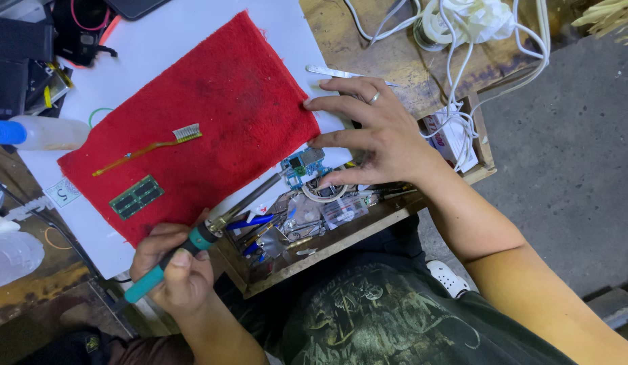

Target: The person uses a soldering iron to work on a small blue circuit board placed on a red cloth. They hold the board steady with their left hand while applying the soldering iron with their right hand to specific components on the board.

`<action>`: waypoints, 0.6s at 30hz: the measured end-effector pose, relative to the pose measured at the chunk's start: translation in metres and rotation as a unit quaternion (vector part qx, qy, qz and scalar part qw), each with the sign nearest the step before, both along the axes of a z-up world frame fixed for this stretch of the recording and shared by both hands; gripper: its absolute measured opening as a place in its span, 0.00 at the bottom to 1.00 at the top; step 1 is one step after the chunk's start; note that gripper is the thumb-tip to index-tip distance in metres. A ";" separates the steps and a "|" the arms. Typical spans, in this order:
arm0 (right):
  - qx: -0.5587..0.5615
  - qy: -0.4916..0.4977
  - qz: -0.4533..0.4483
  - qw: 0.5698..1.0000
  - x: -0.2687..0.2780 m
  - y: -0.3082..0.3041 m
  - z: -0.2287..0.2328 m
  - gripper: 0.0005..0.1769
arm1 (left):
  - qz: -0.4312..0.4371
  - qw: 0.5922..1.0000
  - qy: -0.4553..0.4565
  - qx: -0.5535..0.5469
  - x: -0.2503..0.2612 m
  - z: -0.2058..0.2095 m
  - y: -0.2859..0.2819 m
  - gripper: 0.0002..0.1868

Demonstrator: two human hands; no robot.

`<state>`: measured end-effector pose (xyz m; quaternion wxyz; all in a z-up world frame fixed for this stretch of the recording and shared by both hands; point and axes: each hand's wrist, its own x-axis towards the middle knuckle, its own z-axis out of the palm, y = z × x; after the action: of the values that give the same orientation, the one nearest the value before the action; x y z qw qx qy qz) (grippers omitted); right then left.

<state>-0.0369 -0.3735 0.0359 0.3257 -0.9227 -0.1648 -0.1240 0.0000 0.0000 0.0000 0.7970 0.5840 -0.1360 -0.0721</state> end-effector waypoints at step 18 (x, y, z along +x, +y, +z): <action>-0.003 0.003 -0.010 1.000 -0.006 0.003 0.000 0.27 | 0.071 0.997 -0.007 0.029 -0.002 0.000 -0.007 0.12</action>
<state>-0.0429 -0.3702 0.0356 0.3218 -0.9259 -0.1545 -0.1238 -0.0017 -0.0071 -0.0003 0.7822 0.6151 -0.0981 -0.0153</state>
